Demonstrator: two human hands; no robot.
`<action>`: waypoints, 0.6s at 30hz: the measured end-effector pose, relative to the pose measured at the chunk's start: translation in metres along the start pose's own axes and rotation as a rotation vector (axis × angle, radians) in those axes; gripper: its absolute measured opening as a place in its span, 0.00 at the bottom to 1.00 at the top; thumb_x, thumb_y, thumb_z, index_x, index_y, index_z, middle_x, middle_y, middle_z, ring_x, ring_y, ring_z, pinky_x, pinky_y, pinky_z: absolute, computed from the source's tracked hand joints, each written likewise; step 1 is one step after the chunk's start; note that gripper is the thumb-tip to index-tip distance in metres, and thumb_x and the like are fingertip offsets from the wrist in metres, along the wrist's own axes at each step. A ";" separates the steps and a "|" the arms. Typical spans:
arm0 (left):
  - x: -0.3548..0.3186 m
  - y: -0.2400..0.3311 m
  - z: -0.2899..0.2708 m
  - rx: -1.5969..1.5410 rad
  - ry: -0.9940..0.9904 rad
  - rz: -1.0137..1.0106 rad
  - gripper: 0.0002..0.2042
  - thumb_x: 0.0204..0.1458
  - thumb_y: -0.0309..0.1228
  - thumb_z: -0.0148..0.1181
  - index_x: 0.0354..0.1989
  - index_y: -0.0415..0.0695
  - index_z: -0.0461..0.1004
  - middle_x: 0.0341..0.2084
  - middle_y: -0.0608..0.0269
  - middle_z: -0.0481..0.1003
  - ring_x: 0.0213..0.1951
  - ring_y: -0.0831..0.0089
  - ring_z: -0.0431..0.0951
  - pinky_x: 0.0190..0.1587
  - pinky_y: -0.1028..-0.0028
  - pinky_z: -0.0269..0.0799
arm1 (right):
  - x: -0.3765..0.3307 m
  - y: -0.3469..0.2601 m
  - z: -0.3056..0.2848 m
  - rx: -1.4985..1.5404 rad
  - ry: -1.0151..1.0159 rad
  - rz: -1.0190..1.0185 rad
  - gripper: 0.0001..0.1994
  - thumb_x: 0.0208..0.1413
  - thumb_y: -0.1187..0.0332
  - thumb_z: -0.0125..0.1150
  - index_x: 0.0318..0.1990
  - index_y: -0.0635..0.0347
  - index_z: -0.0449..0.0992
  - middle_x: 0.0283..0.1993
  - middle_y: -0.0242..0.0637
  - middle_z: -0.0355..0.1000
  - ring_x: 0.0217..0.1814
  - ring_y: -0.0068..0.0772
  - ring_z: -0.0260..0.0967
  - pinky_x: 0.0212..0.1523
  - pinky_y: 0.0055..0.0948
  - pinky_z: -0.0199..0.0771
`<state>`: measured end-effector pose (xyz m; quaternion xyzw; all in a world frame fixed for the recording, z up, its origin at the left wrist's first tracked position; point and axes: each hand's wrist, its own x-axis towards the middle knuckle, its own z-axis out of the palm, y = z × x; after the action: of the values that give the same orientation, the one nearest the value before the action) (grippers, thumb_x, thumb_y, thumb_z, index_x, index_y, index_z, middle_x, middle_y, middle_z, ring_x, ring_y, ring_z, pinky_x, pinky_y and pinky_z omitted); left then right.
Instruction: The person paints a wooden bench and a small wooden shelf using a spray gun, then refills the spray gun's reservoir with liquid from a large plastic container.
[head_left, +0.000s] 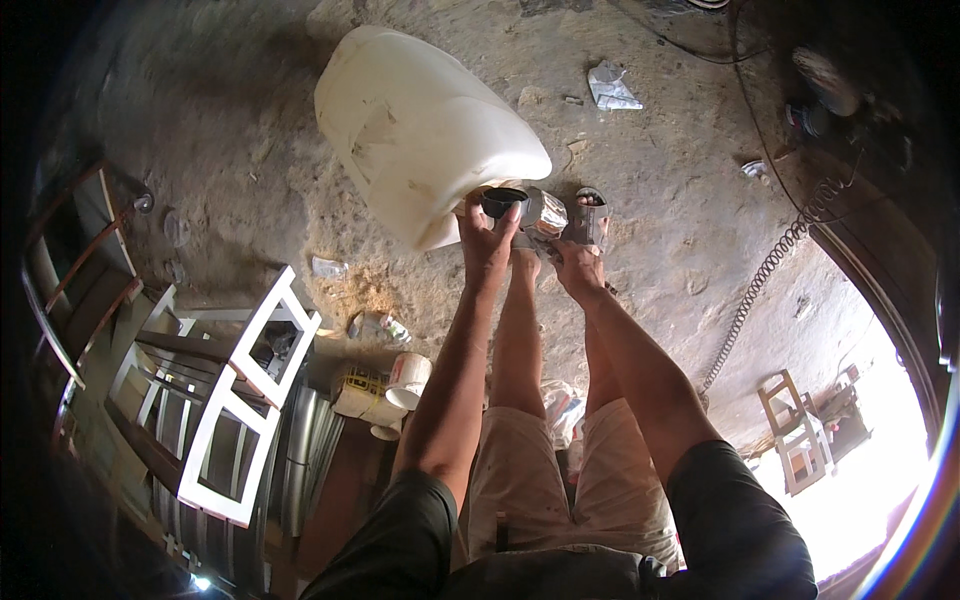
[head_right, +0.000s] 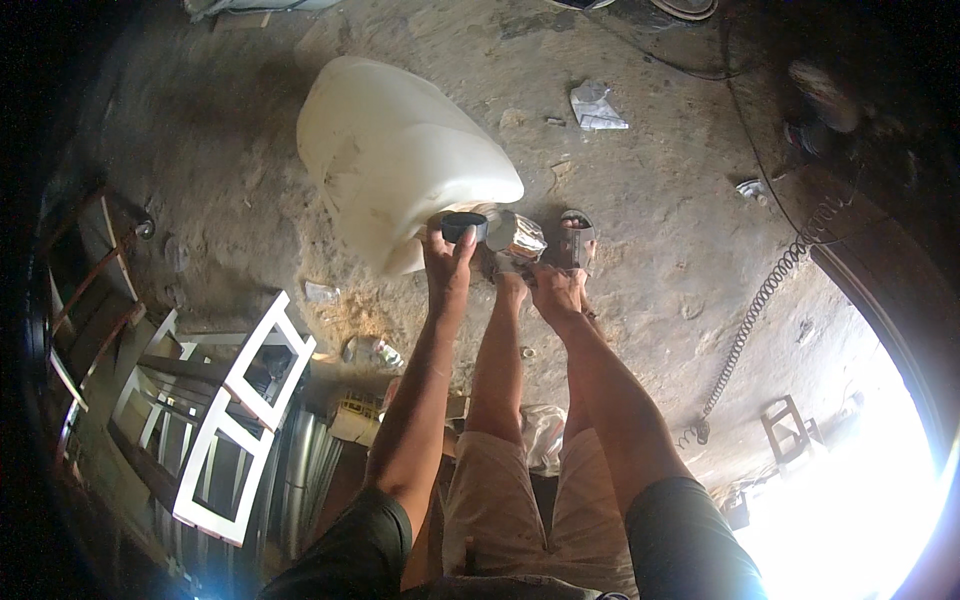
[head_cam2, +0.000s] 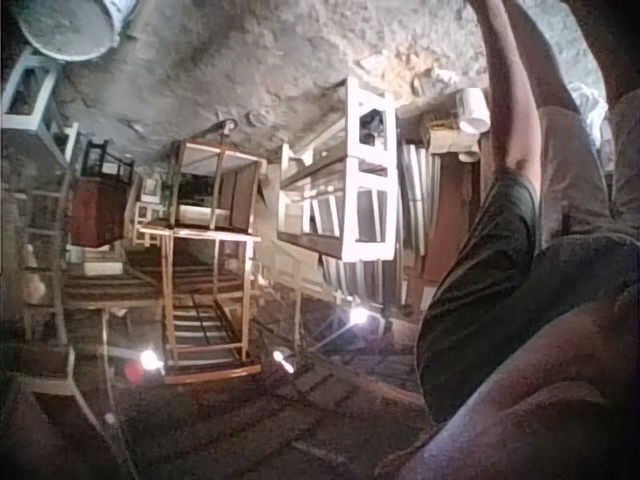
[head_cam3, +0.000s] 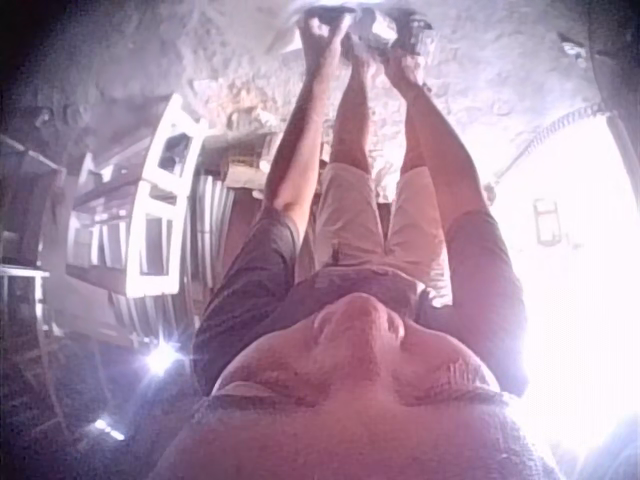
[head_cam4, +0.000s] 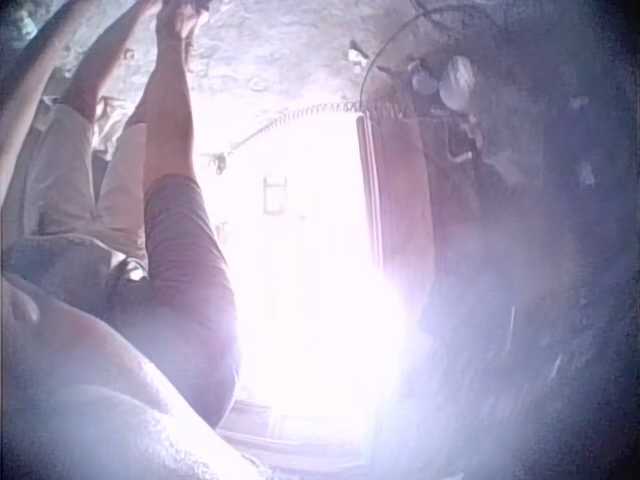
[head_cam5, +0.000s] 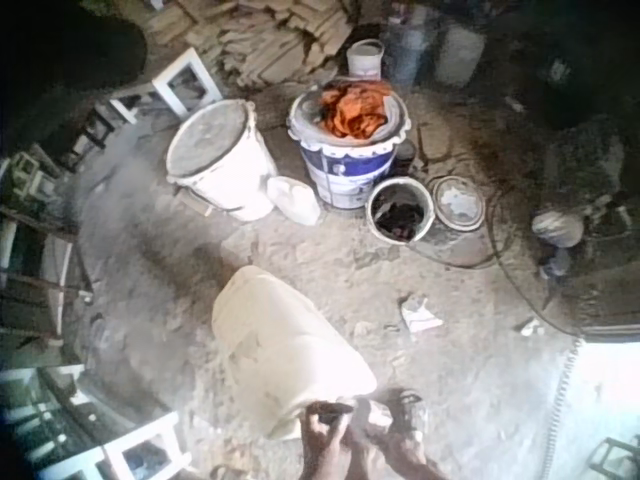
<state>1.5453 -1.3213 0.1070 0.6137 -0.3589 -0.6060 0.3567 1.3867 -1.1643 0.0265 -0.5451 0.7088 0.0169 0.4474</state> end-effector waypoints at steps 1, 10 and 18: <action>0.002 -0.001 -0.002 -0.059 0.003 0.002 0.25 0.54 0.32 0.68 0.57 0.35 0.67 0.52 0.51 0.70 0.55 0.63 0.71 0.61 0.64 0.66 | 0.000 -0.002 -0.001 -0.004 0.005 -0.009 0.17 0.57 0.62 0.62 0.54 0.49 0.78 0.48 0.41 0.76 0.52 0.49 0.74 0.50 0.49 0.73; 0.011 0.051 -0.010 0.071 0.017 -0.012 0.22 0.59 0.37 0.61 0.55 0.37 0.67 0.46 0.57 0.70 0.47 0.69 0.71 0.51 0.70 0.71 | -0.002 -0.021 -0.017 0.083 -0.006 -0.043 0.16 0.60 0.64 0.58 0.55 0.52 0.77 0.48 0.43 0.76 0.53 0.50 0.74 0.50 0.48 0.73; 0.022 0.065 -0.019 0.155 0.071 0.008 0.22 0.60 0.39 0.63 0.55 0.36 0.68 0.47 0.52 0.72 0.47 0.65 0.74 0.49 0.66 0.73 | 0.006 -0.022 -0.028 0.094 -0.065 -0.065 0.17 0.58 0.65 0.60 0.55 0.53 0.78 0.51 0.42 0.77 0.54 0.49 0.74 0.52 0.46 0.73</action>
<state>1.5639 -1.3720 0.1536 0.6591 -0.3943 -0.5530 0.3229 1.3869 -1.1920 0.0499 -0.5451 0.6760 -0.0133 0.4956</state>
